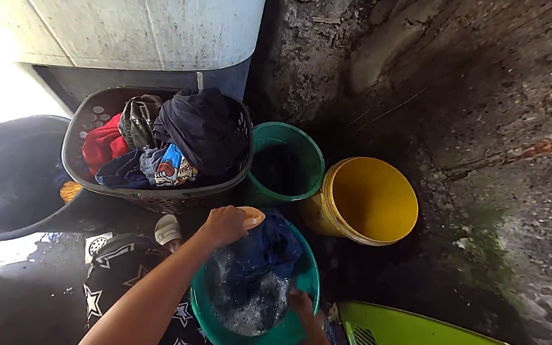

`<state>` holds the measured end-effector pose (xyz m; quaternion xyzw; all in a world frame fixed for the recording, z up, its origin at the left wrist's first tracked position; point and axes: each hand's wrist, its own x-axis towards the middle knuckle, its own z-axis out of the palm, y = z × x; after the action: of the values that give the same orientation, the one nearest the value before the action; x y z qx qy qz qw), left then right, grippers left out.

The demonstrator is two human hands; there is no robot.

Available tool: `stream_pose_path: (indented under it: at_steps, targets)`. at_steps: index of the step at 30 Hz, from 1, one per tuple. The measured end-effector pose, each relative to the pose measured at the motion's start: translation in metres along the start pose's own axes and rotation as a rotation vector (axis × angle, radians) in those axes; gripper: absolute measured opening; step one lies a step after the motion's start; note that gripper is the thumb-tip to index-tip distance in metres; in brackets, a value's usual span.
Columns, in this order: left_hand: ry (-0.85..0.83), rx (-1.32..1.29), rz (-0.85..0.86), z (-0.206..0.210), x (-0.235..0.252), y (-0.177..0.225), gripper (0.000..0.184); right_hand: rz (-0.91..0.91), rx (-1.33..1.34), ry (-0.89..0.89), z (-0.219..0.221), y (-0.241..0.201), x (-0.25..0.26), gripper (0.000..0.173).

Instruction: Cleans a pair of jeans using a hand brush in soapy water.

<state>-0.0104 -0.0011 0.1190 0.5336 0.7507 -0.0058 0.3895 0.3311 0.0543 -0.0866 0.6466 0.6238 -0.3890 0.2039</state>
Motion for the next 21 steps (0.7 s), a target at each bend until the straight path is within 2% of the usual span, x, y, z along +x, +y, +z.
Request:
stream_pose_path:
  at_steps: [1,3,7,9,11,12,13,15,16,18,20,21]
  targets:
    - [-0.006,0.008,-0.007,0.001,0.001,0.0,0.042,0.038,0.038,-0.001,0.016,0.008,0.005,0.044]
    - [-0.019,0.024,-0.023,0.002,0.003,0.0,0.042,0.042,0.088,0.108,0.034,0.008,0.008,0.054]
    - [-0.032,0.055,-0.048,0.005,0.008,-0.001,0.045,-0.132,0.301,0.467,0.027,-0.019,0.022,0.079]
    - [-0.04,0.061,-0.051,0.007,0.012,0.0,0.049,-0.171,0.318,0.452,0.012,-0.035,0.038,0.095]
    - [-0.043,0.048,-0.04,0.008,0.014,0.003,0.051,-0.136,0.369,0.334,0.003,-0.048,0.053,0.105]
    - [-0.039,0.035,-0.028,0.009,0.015,0.004,0.051,-0.13,0.435,0.287,0.002,-0.049,0.059,0.101]
    - [-0.037,0.018,-0.014,0.01,0.016,0.006,0.053,-0.129,0.504,0.252,0.003,-0.049,0.062,0.09]
    - [-0.04,-0.028,0.012,0.013,0.018,0.009,0.064,-0.171,0.624,0.146,0.007,-0.044,0.06,0.068]
    - [-0.045,-0.038,0.018,0.016,0.021,0.011,0.072,-0.211,0.652,0.081,0.007,-0.041,0.053,0.062]
    - [-0.044,-0.058,0.035,0.025,0.025,0.012,0.087,-0.295,0.675,-0.028,0.007,-0.043,0.033,0.059]
    - [-0.076,-0.082,0.048,0.037,0.03,0.012,0.094,-0.376,0.698,-0.072,0.011,-0.053,0.002,0.059]
    - [-0.11,-0.074,0.047,0.042,0.032,0.011,0.094,-0.425,0.691,-0.072,0.016,-0.061,-0.015,0.052]
